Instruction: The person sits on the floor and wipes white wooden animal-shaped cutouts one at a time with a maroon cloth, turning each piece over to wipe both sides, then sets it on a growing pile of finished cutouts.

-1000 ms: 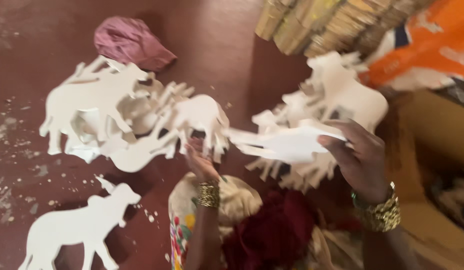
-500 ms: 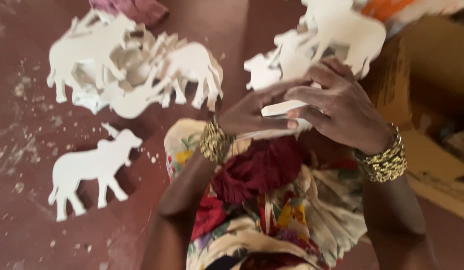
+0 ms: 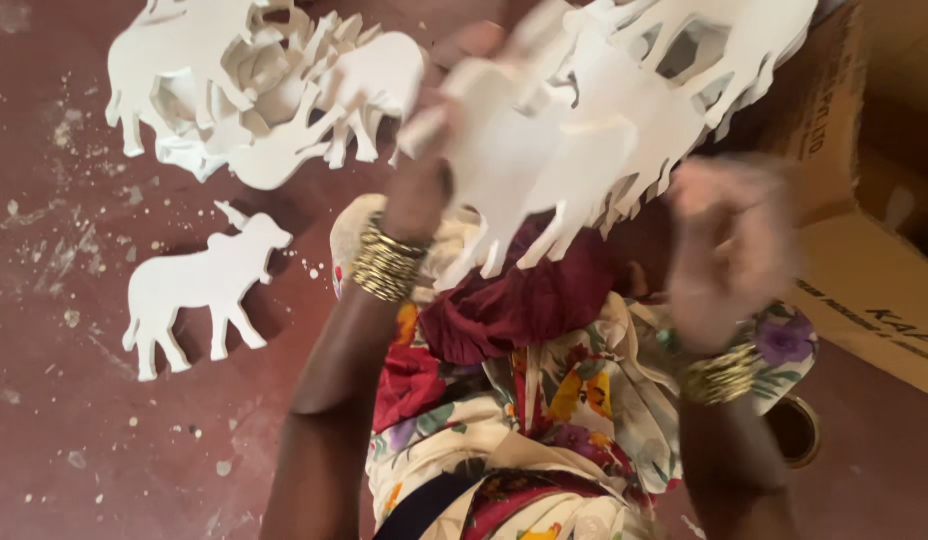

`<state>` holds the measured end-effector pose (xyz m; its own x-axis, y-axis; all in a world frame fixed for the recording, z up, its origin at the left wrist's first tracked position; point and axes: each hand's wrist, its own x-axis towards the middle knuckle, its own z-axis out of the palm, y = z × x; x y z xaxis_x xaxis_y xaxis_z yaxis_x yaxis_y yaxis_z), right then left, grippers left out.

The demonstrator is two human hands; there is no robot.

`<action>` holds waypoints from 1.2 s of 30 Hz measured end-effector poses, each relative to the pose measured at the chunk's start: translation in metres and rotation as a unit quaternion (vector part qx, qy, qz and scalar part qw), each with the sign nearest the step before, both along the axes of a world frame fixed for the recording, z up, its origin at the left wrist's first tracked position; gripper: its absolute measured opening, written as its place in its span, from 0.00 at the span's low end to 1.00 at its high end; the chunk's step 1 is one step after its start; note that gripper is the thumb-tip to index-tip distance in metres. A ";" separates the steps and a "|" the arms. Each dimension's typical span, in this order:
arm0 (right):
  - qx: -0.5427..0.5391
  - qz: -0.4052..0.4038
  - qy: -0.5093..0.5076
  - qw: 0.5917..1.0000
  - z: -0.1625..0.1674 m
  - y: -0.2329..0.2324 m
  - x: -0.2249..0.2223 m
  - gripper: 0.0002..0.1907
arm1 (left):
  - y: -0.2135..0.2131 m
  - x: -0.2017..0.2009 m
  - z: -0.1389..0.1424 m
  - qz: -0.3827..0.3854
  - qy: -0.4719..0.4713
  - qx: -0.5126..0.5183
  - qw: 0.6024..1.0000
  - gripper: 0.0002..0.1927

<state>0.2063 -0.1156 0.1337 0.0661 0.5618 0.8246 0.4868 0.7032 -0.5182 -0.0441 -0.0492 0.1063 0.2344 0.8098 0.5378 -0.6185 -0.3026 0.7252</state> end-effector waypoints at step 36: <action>-0.080 0.026 0.050 0.995 -0.114 0.009 -0.087 0.24 | -0.074 0.004 -0.014 0.067 -0.041 -0.108 0.991 0.36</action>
